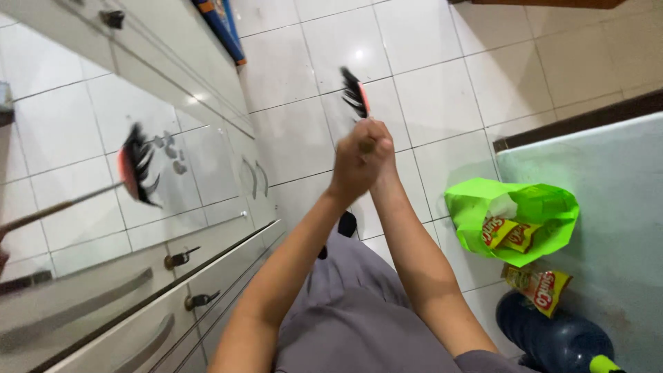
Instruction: Sweep the floor using a broom in an indoor environment.
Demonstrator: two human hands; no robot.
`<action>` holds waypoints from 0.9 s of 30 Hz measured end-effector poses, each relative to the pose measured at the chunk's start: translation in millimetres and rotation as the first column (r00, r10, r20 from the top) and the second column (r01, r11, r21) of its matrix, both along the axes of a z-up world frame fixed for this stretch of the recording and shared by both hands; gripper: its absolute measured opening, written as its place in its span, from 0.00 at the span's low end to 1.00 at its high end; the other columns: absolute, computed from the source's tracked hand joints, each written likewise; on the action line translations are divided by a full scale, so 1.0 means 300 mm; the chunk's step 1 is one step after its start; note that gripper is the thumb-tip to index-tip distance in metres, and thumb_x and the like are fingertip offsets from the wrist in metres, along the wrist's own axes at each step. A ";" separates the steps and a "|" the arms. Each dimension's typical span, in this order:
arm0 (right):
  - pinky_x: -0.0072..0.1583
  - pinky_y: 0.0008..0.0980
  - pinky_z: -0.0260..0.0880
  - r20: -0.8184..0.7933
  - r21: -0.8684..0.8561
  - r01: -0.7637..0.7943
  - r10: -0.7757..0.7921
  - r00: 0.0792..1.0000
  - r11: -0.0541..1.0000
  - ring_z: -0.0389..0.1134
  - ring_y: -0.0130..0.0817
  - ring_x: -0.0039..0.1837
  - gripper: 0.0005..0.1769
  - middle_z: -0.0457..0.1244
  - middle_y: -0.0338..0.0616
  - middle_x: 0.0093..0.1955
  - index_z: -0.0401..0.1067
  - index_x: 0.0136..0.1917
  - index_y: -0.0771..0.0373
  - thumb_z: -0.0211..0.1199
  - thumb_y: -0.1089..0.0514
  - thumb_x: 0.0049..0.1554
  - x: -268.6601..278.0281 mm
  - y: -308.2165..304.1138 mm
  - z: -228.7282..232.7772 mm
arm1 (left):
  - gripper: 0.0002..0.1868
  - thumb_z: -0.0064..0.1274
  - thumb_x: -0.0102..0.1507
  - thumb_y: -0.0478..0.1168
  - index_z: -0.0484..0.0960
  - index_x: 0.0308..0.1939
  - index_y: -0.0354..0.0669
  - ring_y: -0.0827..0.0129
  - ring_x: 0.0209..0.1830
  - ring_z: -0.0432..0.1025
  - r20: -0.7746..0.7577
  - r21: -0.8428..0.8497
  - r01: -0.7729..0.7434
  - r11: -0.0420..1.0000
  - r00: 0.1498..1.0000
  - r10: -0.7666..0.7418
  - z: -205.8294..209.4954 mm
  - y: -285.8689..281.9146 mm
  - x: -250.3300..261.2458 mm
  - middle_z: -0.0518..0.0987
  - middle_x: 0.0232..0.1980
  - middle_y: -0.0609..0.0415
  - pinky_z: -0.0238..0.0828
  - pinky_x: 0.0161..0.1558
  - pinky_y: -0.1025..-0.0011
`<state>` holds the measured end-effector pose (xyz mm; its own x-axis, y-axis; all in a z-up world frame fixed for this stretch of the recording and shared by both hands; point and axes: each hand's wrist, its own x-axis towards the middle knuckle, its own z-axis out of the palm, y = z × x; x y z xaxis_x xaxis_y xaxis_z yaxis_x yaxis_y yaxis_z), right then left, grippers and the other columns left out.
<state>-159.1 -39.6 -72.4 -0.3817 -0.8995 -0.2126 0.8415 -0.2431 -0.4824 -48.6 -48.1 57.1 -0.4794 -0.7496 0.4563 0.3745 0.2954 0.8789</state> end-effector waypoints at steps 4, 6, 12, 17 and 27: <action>0.50 0.32 0.75 0.341 0.105 -0.046 0.008 0.940 0.993 0.70 0.33 0.46 0.12 0.66 0.43 0.42 0.69 0.43 0.63 0.51 0.53 0.59 -0.015 -0.043 0.082 | 0.16 0.51 0.71 0.38 0.72 0.28 0.37 0.86 0.25 0.60 -0.036 0.279 0.017 0.960 0.999 -0.007 0.036 -0.092 -0.058 0.67 0.24 0.65 0.56 0.27 0.79; 0.50 0.34 0.76 0.370 0.153 -0.006 -0.052 0.928 0.988 0.71 0.35 0.46 0.10 0.67 0.45 0.42 0.69 0.42 0.63 0.51 0.55 0.58 -0.032 -0.028 0.041 | 0.20 0.52 0.70 0.37 0.68 0.24 0.39 0.86 0.24 0.56 -0.042 0.322 0.029 0.946 0.999 -0.016 0.013 -0.135 -0.090 0.64 0.22 0.65 0.50 0.26 0.78; 0.48 0.31 0.77 0.500 0.347 0.182 -0.346 0.794 0.920 0.71 0.34 0.44 0.07 0.67 0.43 0.41 0.70 0.43 0.66 0.53 0.61 0.56 -0.105 0.030 -0.027 | 0.24 0.52 0.69 0.36 0.64 0.18 0.41 0.81 0.21 0.57 -0.146 0.463 0.297 0.835 0.955 -0.259 -0.038 -0.250 -0.181 0.63 0.19 0.64 0.52 0.26 0.71; 0.45 0.28 0.76 0.509 0.475 0.200 -0.453 0.732 0.857 0.68 0.35 0.38 0.07 0.67 0.49 0.40 0.67 0.40 0.71 0.52 0.64 0.53 -0.218 0.007 -0.229 | 0.26 0.53 0.69 0.37 0.64 0.17 0.43 0.78 0.21 0.56 -0.101 0.520 0.357 0.776 0.928 -0.359 -0.200 -0.341 -0.276 0.63 0.19 0.62 0.50 0.27 0.72; 0.39 0.30 0.68 0.248 0.501 0.098 -0.251 0.935 0.860 0.63 0.28 0.38 0.11 0.62 0.39 0.35 0.66 0.36 0.61 0.48 0.63 0.60 -0.276 -0.257 -0.476 | 0.25 0.52 0.70 0.41 0.68 0.18 0.37 0.82 0.21 0.53 0.329 0.479 -0.023 0.877 0.932 -0.156 -0.298 -0.460 -0.363 0.61 0.18 0.64 0.45 0.23 0.72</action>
<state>-242.0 -116.7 -215.4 -0.3732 -0.5830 -0.7217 0.9272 -0.2062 -0.3128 -157.5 -186.1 -32.3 -0.5952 -0.7902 -0.1456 0.0234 -0.1981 0.9799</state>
